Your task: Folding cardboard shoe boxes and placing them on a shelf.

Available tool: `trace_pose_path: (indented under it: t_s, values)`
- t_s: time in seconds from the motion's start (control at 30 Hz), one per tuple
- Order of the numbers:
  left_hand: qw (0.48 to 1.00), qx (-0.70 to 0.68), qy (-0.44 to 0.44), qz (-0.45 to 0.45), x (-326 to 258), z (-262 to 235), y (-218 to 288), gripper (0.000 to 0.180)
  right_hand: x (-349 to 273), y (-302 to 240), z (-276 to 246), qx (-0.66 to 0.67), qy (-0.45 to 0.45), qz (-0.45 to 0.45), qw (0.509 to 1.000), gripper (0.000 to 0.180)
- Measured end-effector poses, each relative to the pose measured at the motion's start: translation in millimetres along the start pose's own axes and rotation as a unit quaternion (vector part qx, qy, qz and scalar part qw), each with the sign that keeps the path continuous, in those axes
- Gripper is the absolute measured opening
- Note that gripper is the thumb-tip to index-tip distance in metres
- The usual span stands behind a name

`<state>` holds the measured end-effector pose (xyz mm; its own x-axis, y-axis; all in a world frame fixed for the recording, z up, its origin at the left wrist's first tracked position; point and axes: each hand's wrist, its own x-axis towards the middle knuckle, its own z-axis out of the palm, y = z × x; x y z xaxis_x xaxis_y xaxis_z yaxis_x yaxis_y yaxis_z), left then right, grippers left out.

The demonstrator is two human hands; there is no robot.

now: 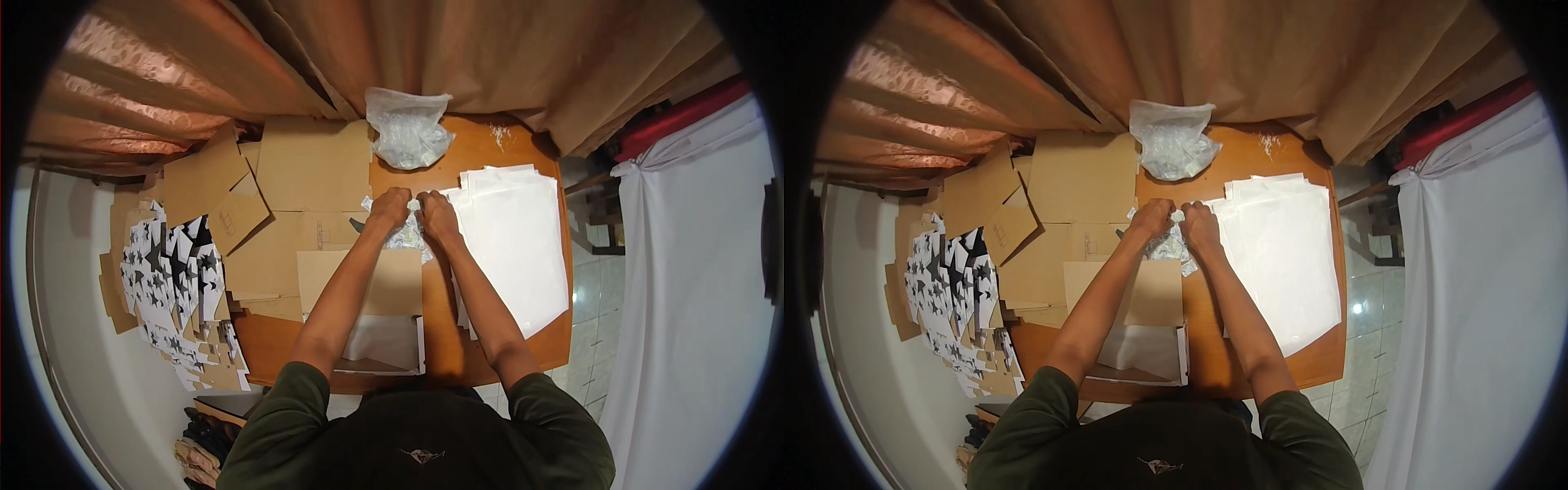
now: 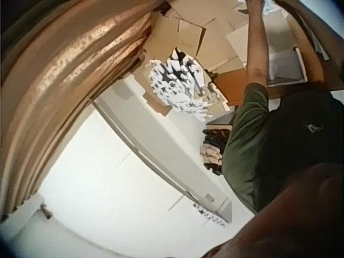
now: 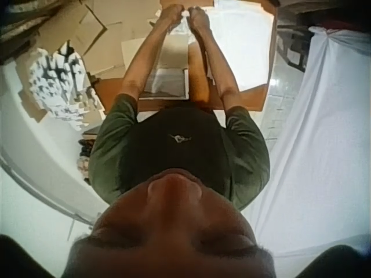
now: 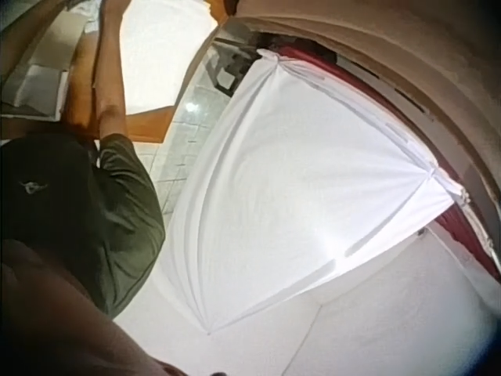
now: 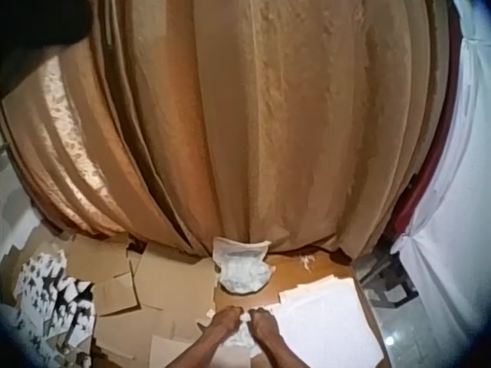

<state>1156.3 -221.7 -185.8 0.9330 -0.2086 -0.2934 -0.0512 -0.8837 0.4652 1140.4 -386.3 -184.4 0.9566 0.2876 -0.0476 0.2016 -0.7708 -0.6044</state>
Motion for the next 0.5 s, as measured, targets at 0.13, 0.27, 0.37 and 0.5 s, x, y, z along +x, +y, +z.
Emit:
trace_pose_path:
  t_s: [0.13, 0.27, 0.37, 0.5]
  values:
    - [1.000, -0.002, 0.018, -0.009, 9.7, 0.4, 17.4, 0.025, 4.3, 5.6, 7.8, -0.001, 0.057, 0.008, 0.998, 0.031]
    - [0.996, -0.057, 0.065, 0.012, 10.8, -0.1, 9.6, 0.022, 6.5, -2.0, 1.1, 0.022, 0.084, -0.007, 0.996, 0.023]
    - [0.990, -0.109, 0.083, 0.041, 3.8, -6.5, 8.6, 0.020, -0.5, -9.5, -4.9, 0.076, 0.094, 0.007, 0.993, 0.019]
    - [0.985, -0.160, 0.048, 0.031, -14.8, -43.3, 38.0, 0.015, -9.5, -12.7, -23.7, 0.114, 0.132, -0.001, 0.985, 0.017]
